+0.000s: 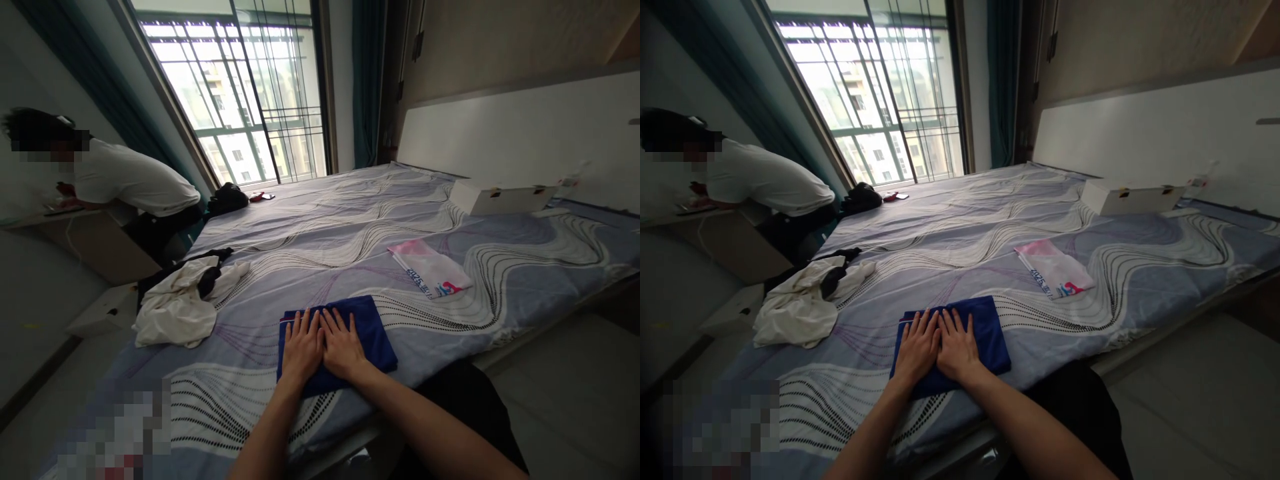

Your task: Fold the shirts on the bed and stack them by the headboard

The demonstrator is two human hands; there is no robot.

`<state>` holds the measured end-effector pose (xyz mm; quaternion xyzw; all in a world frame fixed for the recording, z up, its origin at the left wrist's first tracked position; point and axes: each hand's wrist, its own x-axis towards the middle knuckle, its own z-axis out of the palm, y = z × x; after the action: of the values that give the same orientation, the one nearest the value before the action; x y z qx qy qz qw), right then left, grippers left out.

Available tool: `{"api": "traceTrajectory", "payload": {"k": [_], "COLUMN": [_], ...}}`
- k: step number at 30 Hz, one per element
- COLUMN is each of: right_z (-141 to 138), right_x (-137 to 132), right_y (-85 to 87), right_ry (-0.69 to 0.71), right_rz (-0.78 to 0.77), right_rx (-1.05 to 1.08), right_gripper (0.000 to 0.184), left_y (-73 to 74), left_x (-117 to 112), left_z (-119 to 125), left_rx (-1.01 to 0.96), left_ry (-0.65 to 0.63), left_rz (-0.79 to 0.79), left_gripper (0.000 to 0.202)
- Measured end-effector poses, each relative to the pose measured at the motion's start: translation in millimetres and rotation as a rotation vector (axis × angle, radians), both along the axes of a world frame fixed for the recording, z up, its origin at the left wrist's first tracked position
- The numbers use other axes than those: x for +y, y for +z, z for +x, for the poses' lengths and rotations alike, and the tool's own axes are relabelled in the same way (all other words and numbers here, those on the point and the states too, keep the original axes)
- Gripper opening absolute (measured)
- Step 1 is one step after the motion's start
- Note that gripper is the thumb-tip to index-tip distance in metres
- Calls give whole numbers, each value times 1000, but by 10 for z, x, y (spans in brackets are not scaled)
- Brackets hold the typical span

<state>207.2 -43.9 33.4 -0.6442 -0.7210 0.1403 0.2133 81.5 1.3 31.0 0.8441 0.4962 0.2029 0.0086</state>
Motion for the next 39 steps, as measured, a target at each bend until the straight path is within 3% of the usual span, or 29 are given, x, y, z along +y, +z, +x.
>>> {"api": "traceTrajectory", "payload": {"k": [4, 8, 13, 18, 20, 23, 25, 28, 32, 36, 39], "right_z": [93, 122, 193, 374, 437, 519, 569, 622, 619, 675, 844], "right_x": [41, 40, 69, 119, 142, 185, 219, 263, 253, 167, 134], "right_y": [-17, 6, -63, -129, -137, -142, -150, -172, -180, -106, -5], "right_ry": [-3, -26, -48, -149, -170, -181, -202, -281, -521, -731, -722], "right_rz": [-4, -22, -22, -44, -64, -72, -73, -73, -23, 28, -149], "right_rx": [-44, -72, -110, -136, -139, -132, -124, -121, -136, -67, 105], "right_gripper": [62, 62, 62, 67, 69, 70, 69, 65, 73, 82, 71], "left_y": [-39, 14, -52, -102, -81, -60, -92, -191, -245, -158, -108], "left_x": [-30, -49, -66, -283, -382, -491, -539, -593, -653, -678, -652], "left_z": [2, -9, -37, -191, -285, -443, -555, -715, -841, -850, -854], "left_rx": [113, 126, 115, 128, 141, 130, 87, -23, -106, -117, -128], "left_ry": [93, 161, 203, 35, -40, -51, 5, 191, 405, 406, 371], "left_rz": [9, -13, -7, 103, 81, 12, -41, -122, -204, -268, -289], "left_gripper": [50, 51, 54, 65, 66, 65, 64, 69, 71, 60, 51]}}
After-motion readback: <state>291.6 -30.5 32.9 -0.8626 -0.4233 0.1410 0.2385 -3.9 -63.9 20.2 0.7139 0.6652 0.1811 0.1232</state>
